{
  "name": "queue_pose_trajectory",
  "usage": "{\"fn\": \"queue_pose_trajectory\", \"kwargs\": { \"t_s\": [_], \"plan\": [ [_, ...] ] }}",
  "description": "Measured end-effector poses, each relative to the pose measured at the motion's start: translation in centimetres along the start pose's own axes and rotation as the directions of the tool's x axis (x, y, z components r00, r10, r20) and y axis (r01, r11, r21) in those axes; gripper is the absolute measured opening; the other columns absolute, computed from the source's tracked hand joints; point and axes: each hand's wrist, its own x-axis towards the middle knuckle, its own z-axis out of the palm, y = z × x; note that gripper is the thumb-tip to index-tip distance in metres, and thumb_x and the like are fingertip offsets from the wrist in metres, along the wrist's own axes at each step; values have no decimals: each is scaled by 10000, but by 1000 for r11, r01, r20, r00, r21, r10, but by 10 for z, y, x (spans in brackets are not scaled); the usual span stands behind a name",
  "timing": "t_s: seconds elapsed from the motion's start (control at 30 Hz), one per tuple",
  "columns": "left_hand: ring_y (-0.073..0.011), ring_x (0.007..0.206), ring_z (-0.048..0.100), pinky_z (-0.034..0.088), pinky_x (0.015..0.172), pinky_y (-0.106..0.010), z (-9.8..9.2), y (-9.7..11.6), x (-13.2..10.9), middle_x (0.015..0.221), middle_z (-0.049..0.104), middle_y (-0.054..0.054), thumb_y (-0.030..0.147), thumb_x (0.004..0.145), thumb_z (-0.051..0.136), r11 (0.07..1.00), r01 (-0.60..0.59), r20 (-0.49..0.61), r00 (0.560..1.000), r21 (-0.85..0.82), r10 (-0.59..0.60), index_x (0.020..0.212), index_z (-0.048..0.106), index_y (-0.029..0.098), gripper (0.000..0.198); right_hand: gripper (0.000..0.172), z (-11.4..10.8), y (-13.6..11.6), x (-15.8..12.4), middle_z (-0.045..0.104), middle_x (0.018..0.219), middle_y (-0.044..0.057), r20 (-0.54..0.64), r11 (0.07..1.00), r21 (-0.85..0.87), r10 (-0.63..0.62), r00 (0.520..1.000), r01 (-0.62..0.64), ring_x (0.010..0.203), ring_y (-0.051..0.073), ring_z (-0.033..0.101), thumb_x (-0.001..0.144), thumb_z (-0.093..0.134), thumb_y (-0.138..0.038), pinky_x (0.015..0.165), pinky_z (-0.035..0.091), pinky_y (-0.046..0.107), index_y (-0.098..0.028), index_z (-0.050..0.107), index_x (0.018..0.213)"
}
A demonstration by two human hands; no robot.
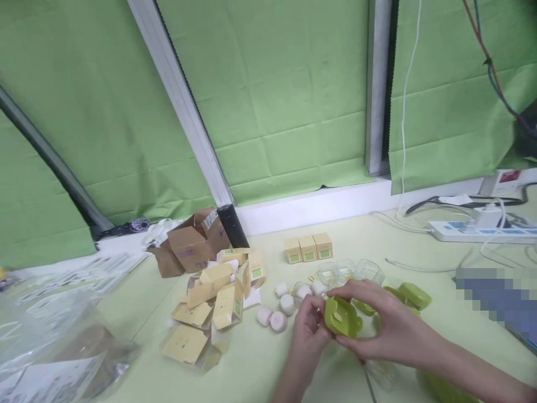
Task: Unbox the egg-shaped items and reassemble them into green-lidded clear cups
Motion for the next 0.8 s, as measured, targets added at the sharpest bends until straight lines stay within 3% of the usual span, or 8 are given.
{"fn": "queue_pose_trajectory", "kwargs": {
  "t_s": [0.2, 0.33, 0.4, 0.47, 0.57, 0.63, 0.7, 0.8],
  "plan": [
    [-79, 596, 457, 341, 542, -173, -1, 4, -2, 637, 508, 45, 395, 620, 779, 995, 102, -49, 994, 6, -102, 679, 462, 175, 390, 486, 1, -4, -2, 668, 973, 21, -43, 997, -12, -78, 996, 77, 932, 226, 603, 699, 685, -185, 803, 479, 370, -285, 519, 1144],
    [-156, 667, 581, 436, 612, -271, -1, 7, -3, 801, 642, -28, 486, 741, 646, 952, 234, 28, 972, -200, -233, 993, 489, 223, 397, 464, -3, 5, 0, 629, 1135, 53, -51, 997, -71, -38, 998, 34, 1052, 245, 571, 793, 618, -253, 869, 464, 416, -292, 456, 1226],
    [-189, 742, 606, 461, 687, -332, 3, 7, -5, 913, 658, -81, 548, 778, 565, 902, 271, 99, 962, -336, -253, 1137, 467, 211, 502, 456, -5, 7, 2, 625, 1150, 56, -47, 995, -100, -16, 999, 11, 1058, 246, 572, 801, 601, -245, 876, 464, 426, -283, 450, 1230],
    [-181, 787, 603, 462, 718, -324, 7, 7, -6, 990, 645, -100, 499, 808, 561, 879, 277, 120, 961, -389, -249, 1174, 486, 186, 488, 413, -6, 6, 3, 637, 1114, 52, -20, 994, -104, 17, 1000, -19, 1032, 244, 585, 789, 615, -258, 856, 481, 416, -266, 484, 1180],
    [-148, 778, 591, 457, 702, -269, 10, 12, -4, 963, 641, -84, 322, 848, 572, 895, 221, 46, 974, -388, -220, 1128, 550, 153, 328, 445, -10, 2, 4, 622, 1136, 52, 47, 995, -12, 98, 994, -98, 1059, 245, 575, 769, 658, -357, 864, 495, 396, -260, 491, 1171],
    [-144, 720, 595, 467, 684, -266, 7, 21, 1, 904, 653, -86, 300, 855, 552, 881, 184, -40, 974, -435, -223, 1045, 596, 129, 260, 471, -16, 4, 5, 603, 1174, 57, 50, 985, 57, 162, 986, -165, 1088, 245, 562, 804, 617, -426, 882, 492, 397, -272, 461, 1221],
    [-153, 674, 606, 483, 690, -284, 0, 34, 5, 866, 668, -92, 311, 851, 533, 851, 122, -157, 960, -511, -232, 963, 622, 126, 234, 378, -21, 9, 8, 611, 1147, 58, 16, 979, 75, 189, 982, -190, 1069, 241, 571, 862, 528, -447, 869, 495, 394, -272, 489, 1195],
    [-186, 711, 636, 498, 740, -315, -13, 54, 1, 898, 681, -117, 255, 836, 506, 830, 58, -289, 922, -554, -258, 937, 625, 120, 207, 251, -17, 23, 19, 648, 1020, 55, 79, 989, -113, 108, 991, -98, 974, 224, 602, 921, 422, -382, 837, 490, 385, -241, 601, 1027]
  ]
}}
